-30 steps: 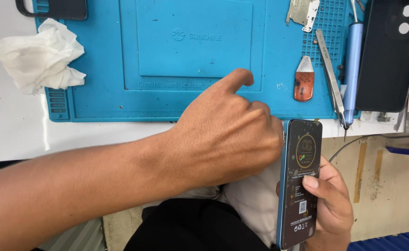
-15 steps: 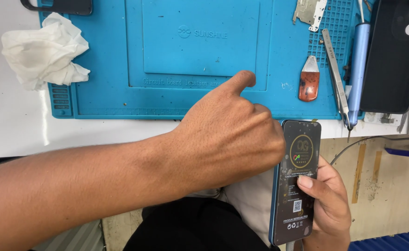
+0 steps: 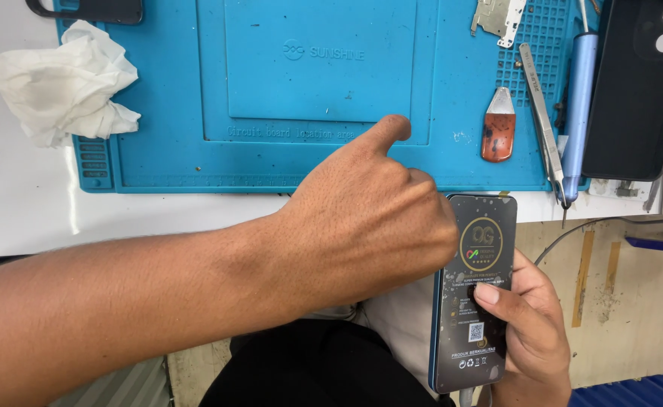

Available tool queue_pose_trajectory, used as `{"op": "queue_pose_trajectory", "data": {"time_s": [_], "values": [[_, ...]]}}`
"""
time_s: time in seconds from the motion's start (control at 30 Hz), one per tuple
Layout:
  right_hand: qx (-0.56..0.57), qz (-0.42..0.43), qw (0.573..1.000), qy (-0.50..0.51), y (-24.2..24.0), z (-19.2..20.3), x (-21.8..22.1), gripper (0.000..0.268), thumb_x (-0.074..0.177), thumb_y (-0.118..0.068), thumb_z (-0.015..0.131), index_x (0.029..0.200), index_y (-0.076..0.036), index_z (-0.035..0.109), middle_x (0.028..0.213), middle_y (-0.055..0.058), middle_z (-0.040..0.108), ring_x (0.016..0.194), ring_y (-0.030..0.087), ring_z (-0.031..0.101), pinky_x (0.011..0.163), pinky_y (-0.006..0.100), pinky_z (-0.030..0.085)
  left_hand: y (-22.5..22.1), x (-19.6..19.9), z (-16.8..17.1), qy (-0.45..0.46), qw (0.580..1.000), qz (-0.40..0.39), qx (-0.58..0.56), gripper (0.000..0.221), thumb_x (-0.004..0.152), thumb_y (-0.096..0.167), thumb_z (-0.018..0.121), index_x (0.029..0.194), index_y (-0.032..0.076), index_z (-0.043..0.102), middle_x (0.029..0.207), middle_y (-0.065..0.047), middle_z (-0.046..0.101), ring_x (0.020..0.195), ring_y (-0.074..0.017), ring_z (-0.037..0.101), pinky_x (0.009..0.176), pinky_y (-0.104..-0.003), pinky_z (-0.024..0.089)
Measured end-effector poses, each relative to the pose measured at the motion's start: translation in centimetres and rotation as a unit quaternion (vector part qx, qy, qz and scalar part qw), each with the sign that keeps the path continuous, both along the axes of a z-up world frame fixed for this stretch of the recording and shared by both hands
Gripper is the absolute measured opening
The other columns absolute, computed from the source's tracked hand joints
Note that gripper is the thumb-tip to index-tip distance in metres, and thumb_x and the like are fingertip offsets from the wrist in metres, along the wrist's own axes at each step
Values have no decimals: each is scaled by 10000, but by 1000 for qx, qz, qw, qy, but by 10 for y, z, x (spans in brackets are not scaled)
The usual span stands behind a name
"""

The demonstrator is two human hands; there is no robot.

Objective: Replacing a mobile phone screen by applying adhesive and attaching the new display panel

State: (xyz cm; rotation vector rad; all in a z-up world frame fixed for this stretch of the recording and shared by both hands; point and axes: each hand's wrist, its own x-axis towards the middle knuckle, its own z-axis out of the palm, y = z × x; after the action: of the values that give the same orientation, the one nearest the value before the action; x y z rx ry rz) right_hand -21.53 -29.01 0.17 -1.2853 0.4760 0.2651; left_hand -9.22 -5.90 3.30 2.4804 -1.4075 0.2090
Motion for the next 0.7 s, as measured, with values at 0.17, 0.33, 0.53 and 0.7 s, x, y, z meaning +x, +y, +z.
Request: {"op": "queue_pose_trajectory", "data": {"time_s": [0.17, 0.33, 0.53, 0.7], "values": [[-5, 3, 1000, 2, -2, -1, -1, 525, 813, -112, 702, 1293, 78, 601, 974, 141, 726, 783, 210, 697, 651, 285, 536, -1, 1, 3, 16, 999, -14, 32, 510, 776, -34, 697, 487, 283, 421, 427, 79, 439, 381, -146, 312, 752, -409, 381], [-4, -2, 1000, 11, 0, 0, -1, 518, 802, -106, 710, 1276, 78, 613, 953, 150, 731, 740, 219, 702, 612, 299, 547, -1, 1, 4, 21, 999, -16, 35, 503, 793, -19, 706, 490, 283, 442, 437, 79, 470, 377, -152, 350, 785, -422, 403], [16, -1, 1000, -9, 4, -1, 6, 523, 816, -88, 701, 1297, 87, 592, 1015, 167, 733, 828, 246, 715, 703, 318, 570, 1, 7, 0, 1, 1000, 2, 20, 457, 784, -14, 662, 481, 245, 438, 409, 32, 478, 325, -187, 366, 842, -441, 447], [10, -2, 1000, -7, 5, -1, 10, 466, 817, -110, 714, 1233, 73, 613, 950, 148, 725, 749, 219, 695, 626, 295, 548, 5, 12, -2, -21, 1000, 8, -22, 309, 736, 45, 648, 508, 214, 527, 452, -47, 566, 321, -283, 480, 900, -466, 501]]}}
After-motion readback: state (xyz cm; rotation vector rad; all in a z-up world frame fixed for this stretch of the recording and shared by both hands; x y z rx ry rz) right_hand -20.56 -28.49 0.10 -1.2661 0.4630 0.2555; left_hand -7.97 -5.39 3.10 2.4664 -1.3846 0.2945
